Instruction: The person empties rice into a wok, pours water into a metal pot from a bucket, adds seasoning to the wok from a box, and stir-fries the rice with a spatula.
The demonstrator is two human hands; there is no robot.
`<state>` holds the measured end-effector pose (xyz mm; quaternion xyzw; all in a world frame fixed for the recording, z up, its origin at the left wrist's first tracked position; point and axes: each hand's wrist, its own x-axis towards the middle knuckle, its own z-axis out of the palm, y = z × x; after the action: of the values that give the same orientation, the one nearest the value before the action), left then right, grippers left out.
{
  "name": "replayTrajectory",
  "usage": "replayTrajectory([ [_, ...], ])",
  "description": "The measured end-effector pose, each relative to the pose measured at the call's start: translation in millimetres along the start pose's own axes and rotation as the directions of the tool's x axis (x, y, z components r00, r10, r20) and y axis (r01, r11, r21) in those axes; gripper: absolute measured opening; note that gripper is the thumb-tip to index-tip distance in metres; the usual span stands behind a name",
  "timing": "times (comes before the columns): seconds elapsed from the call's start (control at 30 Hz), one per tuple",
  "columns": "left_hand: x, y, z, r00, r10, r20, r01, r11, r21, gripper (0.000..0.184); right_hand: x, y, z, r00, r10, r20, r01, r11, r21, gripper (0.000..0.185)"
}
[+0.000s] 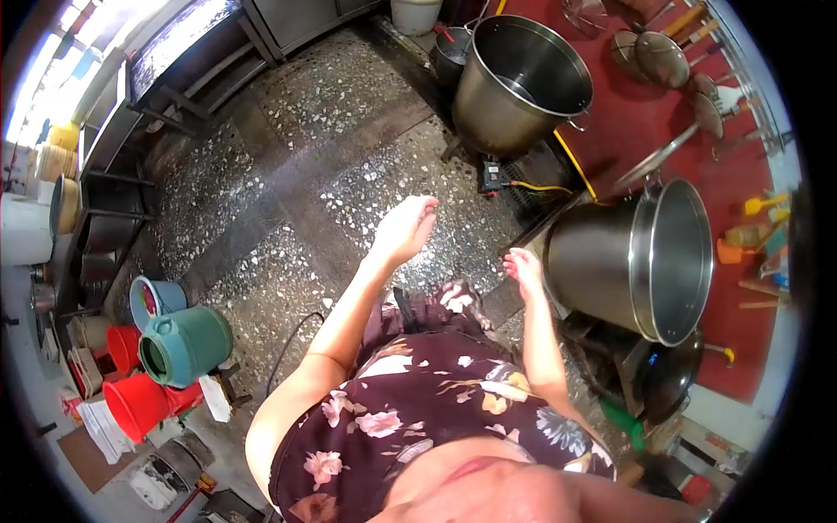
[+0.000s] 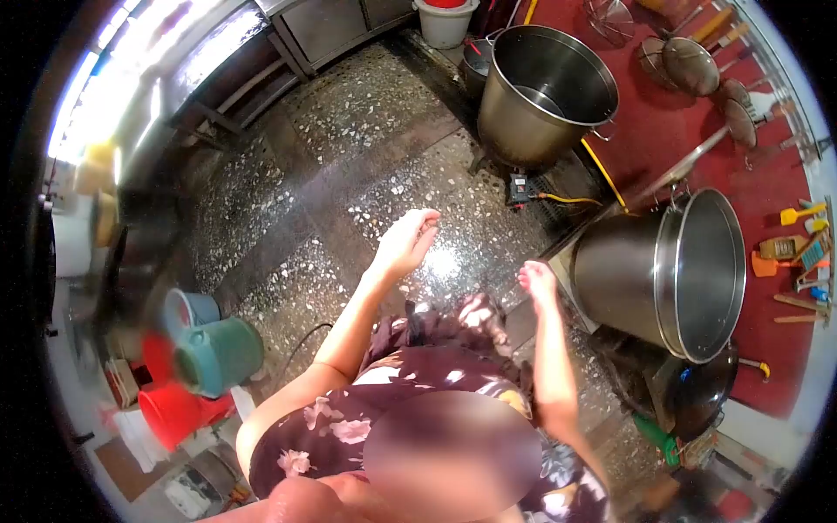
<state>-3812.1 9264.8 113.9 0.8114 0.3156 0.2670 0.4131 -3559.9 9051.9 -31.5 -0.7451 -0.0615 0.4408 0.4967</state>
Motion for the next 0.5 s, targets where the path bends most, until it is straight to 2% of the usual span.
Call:
replayTrajectory([
  [0.03, 21.1, -13.3, -3.0, 1.0, -0.005, 0.007, 0.005, 1.0, -0.006, 0.024, 14.5, -20.3, 4.2, 1.0, 0.007, -0.022, -0.007, 1.0, -0.008, 0.017],
  [0.1, 69.1, -41.1, -8.3, 0.998, 0.047, 0.031, -0.049, 0.998, 0.047, 0.024, 52.2, -58.7, 7.5, 0.999, 0.008, -0.041, -0.004, 0.994, 0.107, 0.017],
  [0.2, 143.2, -67.6, -26.4, 0.995, 0.081, 0.057, -0.085, 0.994, 0.073, 0.024, 124.3, -137.2, 19.4, 0.99, -0.081, -0.117, 0.09, 0.993, 0.078, 0.016],
  [0.27, 194.7, -92.3, -38.6, 0.996, 0.053, 0.07, -0.062, 0.989, 0.131, 0.023, 185.7, -199.6, 34.6, 0.976, -0.183, -0.115, 0.195, 0.975, 0.108, 0.017],
  [0.3, 222.3, -109.0, -45.2, 0.996, -0.019, 0.085, 0.005, 0.988, 0.151, 0.022, 213.4, -231.4, 48.0, 0.963, -0.24, -0.119, 0.255, 0.959, 0.124, 0.017],
  [0.37, 272.7, -137.1, -69.8, 0.996, 0.03, 0.087, -0.057, 0.946, 0.32, 0.022, 281.8, -292.4, 80.2, 0.948, -0.279, -0.151, 0.294, 0.952, 0.085, 0.016],
  [0.43, 325.0, -145.1, -100.1, 0.992, 0.001, 0.124, -0.047, 0.927, 0.372, 0.023, 350.8, -348.4, 112.7, 0.891, -0.449, -0.066, 0.449, 0.893, -0.015, 0.016],
  [0.5, 370.2, -149.5, -128.2, 0.996, -0.051, 0.073, 0.023, 0.939, 0.343, 0.021, 390.6, -418.8, 159.8, 0.856, -0.514, -0.044, 0.516, 0.854, 0.06, 0.017],
])
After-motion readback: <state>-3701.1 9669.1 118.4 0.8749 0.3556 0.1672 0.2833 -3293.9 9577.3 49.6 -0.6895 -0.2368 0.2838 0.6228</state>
